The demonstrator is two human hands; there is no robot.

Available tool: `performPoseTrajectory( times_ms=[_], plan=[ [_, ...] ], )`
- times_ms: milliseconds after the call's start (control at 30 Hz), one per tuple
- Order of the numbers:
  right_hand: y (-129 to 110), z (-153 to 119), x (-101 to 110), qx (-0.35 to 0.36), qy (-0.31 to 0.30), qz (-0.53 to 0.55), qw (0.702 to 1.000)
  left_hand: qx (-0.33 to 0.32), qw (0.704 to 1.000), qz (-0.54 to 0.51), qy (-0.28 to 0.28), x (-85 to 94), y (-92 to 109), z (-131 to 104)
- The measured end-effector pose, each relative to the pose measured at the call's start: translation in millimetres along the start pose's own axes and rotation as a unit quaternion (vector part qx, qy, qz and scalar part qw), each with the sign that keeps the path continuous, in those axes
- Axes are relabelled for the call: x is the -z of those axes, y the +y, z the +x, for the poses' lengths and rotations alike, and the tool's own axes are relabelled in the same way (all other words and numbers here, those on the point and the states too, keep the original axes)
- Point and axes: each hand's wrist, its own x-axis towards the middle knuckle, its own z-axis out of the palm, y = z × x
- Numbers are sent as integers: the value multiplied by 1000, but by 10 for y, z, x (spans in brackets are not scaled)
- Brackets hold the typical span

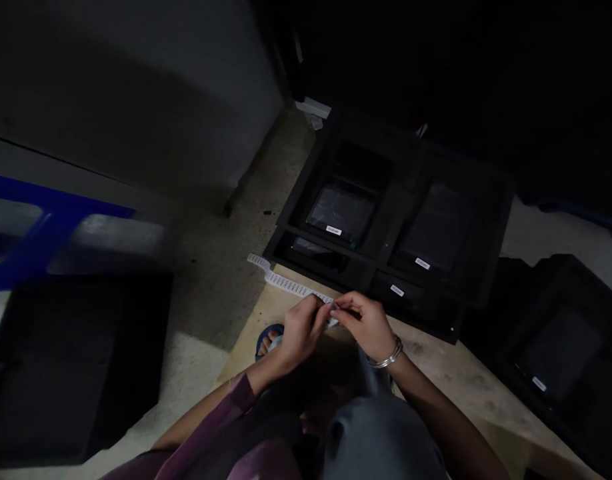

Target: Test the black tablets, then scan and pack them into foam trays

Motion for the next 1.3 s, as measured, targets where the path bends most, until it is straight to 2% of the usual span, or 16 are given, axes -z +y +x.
performPoseTrajectory(
  times_ms=[100,200,267,333,467,600,733,1000,1200,1300],
  plan=[
    [-17,107,-69,13,0,7,1000,28,998,5,59,37,-56,12],
    [-65,305,-107,123,53,-107,985,87,991,0,97,99,-110,59],
    [-93,469,-134,200,92,-225,949,124,986,-7,109,143,-141,81],
    [-103,614,-182,235,103,-330,908,146,983,-15,106,177,-166,79],
    [-69,776,-324,252,129,-481,830,151,985,-34,71,200,-216,29],
    [-11,837,-419,265,153,-581,754,146,987,-48,55,196,-274,4],
    [27,886,-455,251,174,-645,700,147,987,-54,40,210,-299,16],
    [28,918,-469,240,185,-671,677,145,987,-63,27,229,-301,26],
    [50,828,-356,242,157,-655,698,152,986,-68,23,240,-321,24],
    [50,792,-303,251,138,-666,689,178,980,-86,22,249,-343,27]
  ],
)
